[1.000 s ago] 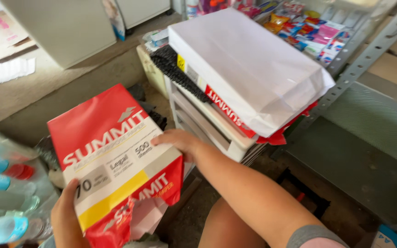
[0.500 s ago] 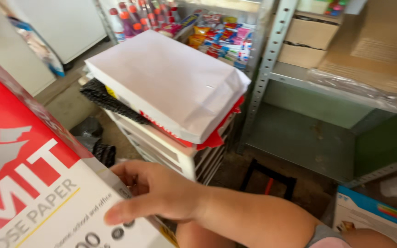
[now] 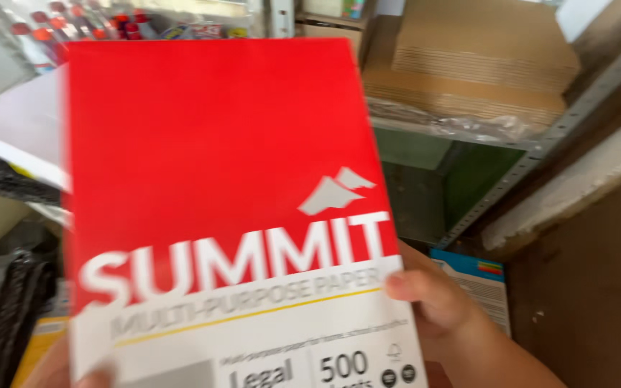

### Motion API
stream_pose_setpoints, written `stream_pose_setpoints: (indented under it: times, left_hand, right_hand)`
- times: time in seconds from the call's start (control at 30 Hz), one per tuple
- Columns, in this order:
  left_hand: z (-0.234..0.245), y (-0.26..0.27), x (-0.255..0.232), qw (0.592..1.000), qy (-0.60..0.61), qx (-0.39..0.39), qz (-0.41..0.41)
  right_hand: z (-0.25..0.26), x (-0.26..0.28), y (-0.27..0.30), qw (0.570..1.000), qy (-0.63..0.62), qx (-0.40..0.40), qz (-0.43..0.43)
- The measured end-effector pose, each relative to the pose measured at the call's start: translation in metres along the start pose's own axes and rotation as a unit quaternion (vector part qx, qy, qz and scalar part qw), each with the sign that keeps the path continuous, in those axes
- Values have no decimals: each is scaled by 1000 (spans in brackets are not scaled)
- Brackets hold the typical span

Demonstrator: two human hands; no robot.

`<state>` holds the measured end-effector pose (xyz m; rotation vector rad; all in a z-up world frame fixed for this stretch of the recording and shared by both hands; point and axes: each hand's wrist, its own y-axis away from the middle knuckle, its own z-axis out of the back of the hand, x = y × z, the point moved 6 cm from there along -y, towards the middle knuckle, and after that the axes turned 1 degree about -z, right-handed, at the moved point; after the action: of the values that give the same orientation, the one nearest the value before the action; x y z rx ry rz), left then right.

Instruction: The person organizes stationery items on a metal shelving unit. They place reams of paper, a photo paper box, a yellow notepad, a tube of glue, a roll of tape, and a blue stapler onto the shelves.

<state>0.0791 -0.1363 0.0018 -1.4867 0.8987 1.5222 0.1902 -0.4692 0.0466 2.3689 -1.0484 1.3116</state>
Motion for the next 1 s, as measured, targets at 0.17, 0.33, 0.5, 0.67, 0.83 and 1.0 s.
stream_pose_setpoints:
  times: [0.17, 0.33, 0.5, 0.67, 0.83, 1.0]
  left_hand:
    - [-125, -18, -39, 989, 113, 93, 17]
    - [-216, -26, -74, 965, 156, 111, 182]
    - [-260, -61, -52, 959, 149, 205, 127]
    - [-289, -51, -43, 761, 483, 371, 224]
    - [-298, -19, -56, 804, 575, 67, 135]
    - [-314, -53, -51, 864, 488, 120, 35]
  right_hand:
    - [71, 19, 83, 997, -38, -28, 60]
    - [110, 34, 118, 984, -98, -106, 101]
    - [133, 51, 121, 976, -125, -132, 118]
    - [167, 79, 121, 953, -146, -170, 203]
    - [155, 131, 80, 936, -87, -168, 298]
    - [162, 162, 43, 921, -51, -147, 357]
